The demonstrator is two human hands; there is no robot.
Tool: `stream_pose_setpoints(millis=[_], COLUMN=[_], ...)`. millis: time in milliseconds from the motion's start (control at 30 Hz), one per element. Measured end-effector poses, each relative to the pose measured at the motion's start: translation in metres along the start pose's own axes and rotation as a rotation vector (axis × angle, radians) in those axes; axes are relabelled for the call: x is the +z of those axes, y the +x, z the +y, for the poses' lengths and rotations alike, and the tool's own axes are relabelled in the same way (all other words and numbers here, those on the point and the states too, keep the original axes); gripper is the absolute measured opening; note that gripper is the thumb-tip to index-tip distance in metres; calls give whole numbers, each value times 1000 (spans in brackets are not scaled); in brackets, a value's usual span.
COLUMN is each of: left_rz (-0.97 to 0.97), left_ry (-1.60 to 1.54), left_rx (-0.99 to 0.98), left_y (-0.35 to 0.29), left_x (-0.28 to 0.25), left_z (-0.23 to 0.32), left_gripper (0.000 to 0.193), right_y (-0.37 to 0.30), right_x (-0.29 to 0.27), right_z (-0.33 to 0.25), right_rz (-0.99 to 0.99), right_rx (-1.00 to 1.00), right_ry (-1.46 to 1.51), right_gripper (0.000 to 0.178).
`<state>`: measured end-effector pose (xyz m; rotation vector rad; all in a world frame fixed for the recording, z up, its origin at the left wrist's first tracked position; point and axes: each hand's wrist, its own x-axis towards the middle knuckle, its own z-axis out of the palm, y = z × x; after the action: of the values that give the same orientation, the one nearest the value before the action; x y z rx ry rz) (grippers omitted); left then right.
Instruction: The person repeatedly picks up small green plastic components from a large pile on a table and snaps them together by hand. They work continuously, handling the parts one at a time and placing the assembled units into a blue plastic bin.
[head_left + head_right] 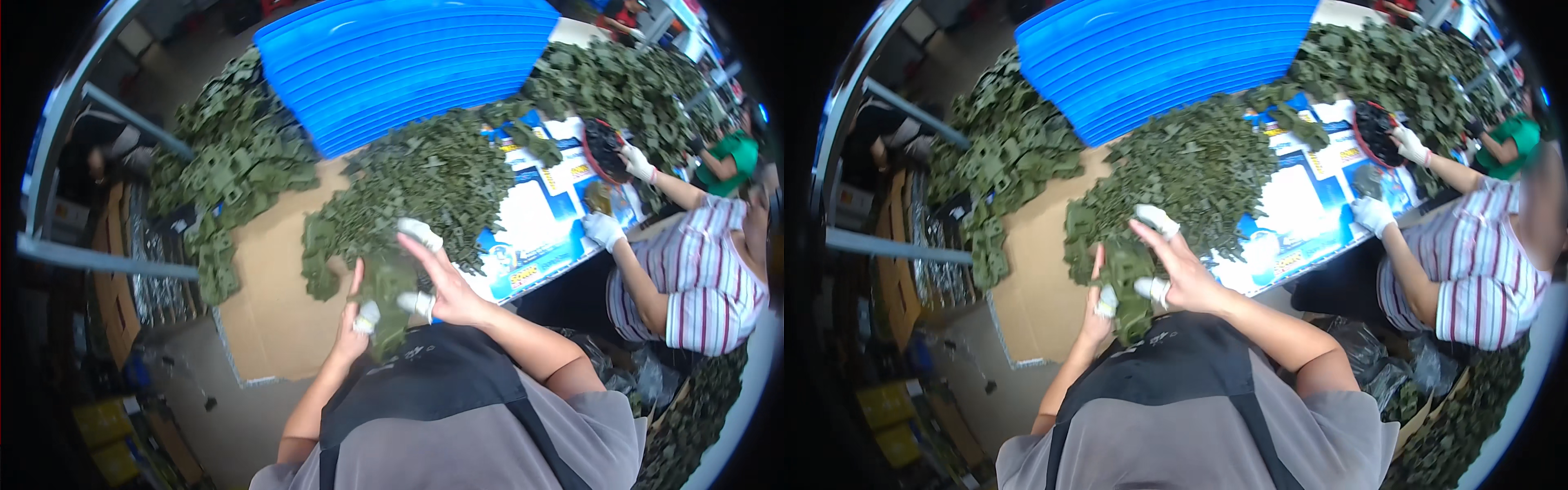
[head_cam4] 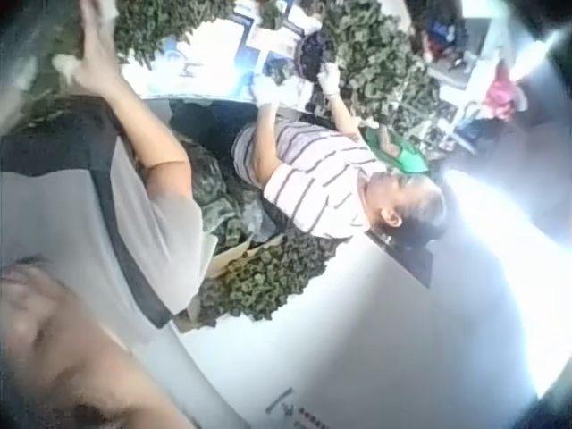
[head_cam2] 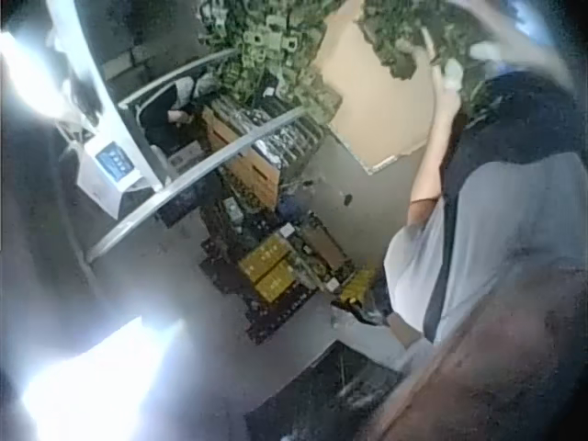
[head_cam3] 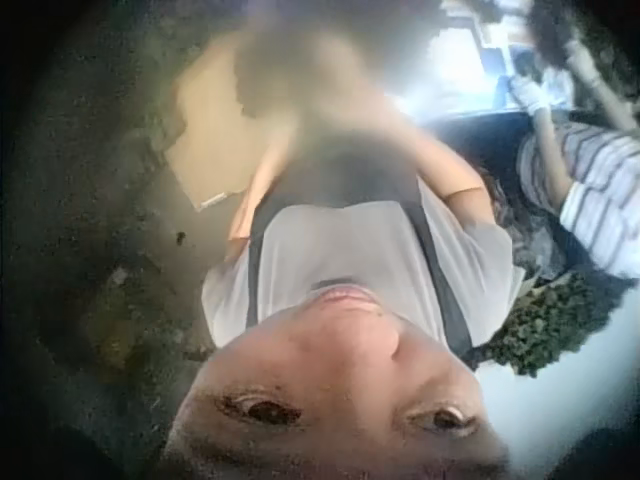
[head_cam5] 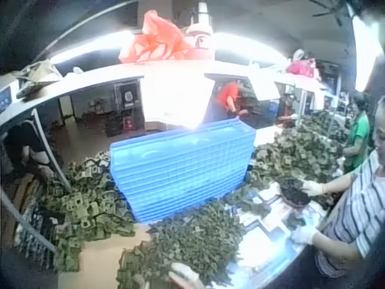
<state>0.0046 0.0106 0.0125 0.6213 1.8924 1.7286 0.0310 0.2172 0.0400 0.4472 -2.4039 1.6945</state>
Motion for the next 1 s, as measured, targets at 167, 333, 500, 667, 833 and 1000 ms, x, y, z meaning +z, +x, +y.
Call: stream_pose_setpoints(millis=[167, 333, 500, 667, 833, 1000], left_rz=[-181, -284, -294, 29, -28, -149], left_ry=[199, 245, 79, -34, -93, -80], left_rx=[-63, -167, -144, -84, 9, 10], left_y=[-11, 4, 23, 19, 3, 33], left_x=[13, 26, -9, 18, 8, -4], left_z=[-15, -19, -2, -5, -3, -18], left_gripper=[57, 54, 84, 84, 68, 76], right_y=[-26, -63, -97, -115, -127, -128], right_x=[-35, -23, -44, -32, -30, -18], right_z=[-2, 24, 31, 35, 26, 38], right_rz=[-506, -300, 121, 180, 106, 367], right_rx=[181, 262, 486, 491, 521, 570], right_ry=[-98, 91, 470, 530, 218, 313], right_gripper=[71, 58, 59, 61, 64, 63])
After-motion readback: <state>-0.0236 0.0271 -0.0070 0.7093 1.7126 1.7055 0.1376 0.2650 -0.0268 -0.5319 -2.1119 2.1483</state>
